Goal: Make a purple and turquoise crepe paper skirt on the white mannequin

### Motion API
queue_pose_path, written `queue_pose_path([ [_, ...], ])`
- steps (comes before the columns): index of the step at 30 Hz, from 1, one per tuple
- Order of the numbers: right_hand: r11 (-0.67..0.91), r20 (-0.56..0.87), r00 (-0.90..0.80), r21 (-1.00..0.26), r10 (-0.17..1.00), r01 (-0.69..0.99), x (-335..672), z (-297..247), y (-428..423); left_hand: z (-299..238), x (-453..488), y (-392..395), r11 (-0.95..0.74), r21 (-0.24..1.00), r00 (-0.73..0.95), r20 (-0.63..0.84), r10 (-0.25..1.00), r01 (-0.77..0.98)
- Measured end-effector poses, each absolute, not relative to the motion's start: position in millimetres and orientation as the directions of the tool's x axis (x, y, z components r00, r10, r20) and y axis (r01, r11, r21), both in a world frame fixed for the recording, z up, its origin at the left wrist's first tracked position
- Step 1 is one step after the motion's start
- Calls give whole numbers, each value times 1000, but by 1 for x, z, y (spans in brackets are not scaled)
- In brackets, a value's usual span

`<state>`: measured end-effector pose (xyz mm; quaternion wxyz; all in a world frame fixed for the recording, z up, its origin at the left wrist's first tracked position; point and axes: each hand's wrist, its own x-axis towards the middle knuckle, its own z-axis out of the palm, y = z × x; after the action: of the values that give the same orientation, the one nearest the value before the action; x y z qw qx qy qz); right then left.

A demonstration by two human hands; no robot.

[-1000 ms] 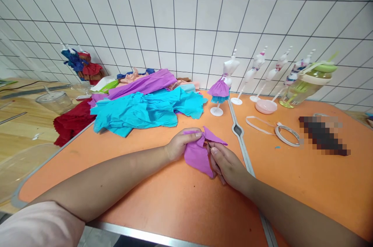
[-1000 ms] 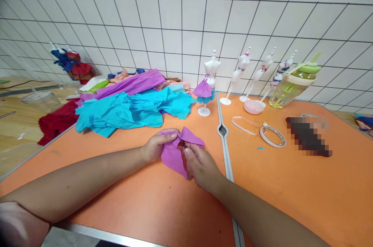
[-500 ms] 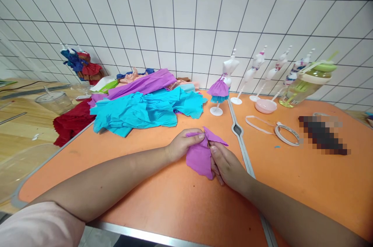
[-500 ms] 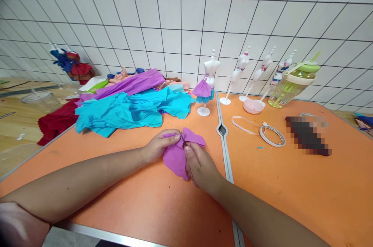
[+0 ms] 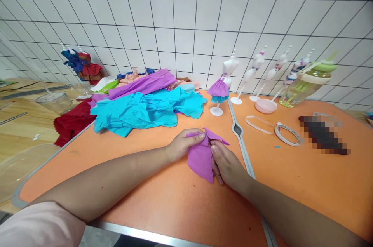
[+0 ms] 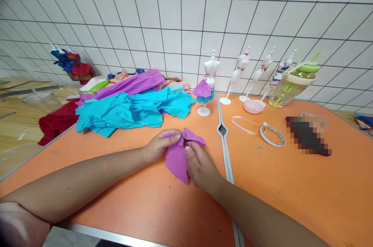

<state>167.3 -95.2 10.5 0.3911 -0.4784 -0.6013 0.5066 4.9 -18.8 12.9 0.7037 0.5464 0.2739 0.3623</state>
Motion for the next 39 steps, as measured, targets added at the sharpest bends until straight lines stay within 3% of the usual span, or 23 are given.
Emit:
queue_pose_path([
  [11,37,-4,-208,-980,978,196,168,9,-91,16,7,-20,91,980,611,37,791,-178],
  [13,-21,-58,-208,-985,977,173,171,7,-88,15,5,-13,56,994,606,9,796,-89],
  [15,-109,-143,-223,-982,964,157,175,6,-85,12,-3,2,-8,993,565,-62,823,120],
  [17,-176,-210,-244,-972,947,155,179,7,-83,9,-16,23,-131,906,487,-90,869,402],
  [19,-202,-240,-269,-966,933,162,182,9,-83,8,-31,44,-300,724,396,40,917,621],
  [22,-150,-193,-240,-971,951,184,186,13,-83,16,-45,58,-424,482,323,281,904,767],
  [24,-38,-79,-133,-957,988,287,192,16,-81,30,-46,51,-468,272,355,376,856,841],
  [25,25,-2,-69,-923,998,385,196,17,-78,38,-45,43,-470,157,390,367,844,869],
  [27,98,145,24,-776,989,623,206,17,-70,51,-40,24,-430,22,420,173,891,903],
  [29,133,249,26,-600,968,789,215,15,-61,55,-37,8,-438,17,437,-107,893,899],
  [30,169,286,-12,-531,958,830,218,13,-57,53,-36,3,-478,27,475,-171,863,878],
  [34,377,274,-289,-367,917,850,219,4,-50,28,-39,17,-544,-36,543,-22,839,839],
  [39,414,165,-380,-327,910,849,206,5,-56,4,-50,60,-355,-18,355,71,932,935],
])
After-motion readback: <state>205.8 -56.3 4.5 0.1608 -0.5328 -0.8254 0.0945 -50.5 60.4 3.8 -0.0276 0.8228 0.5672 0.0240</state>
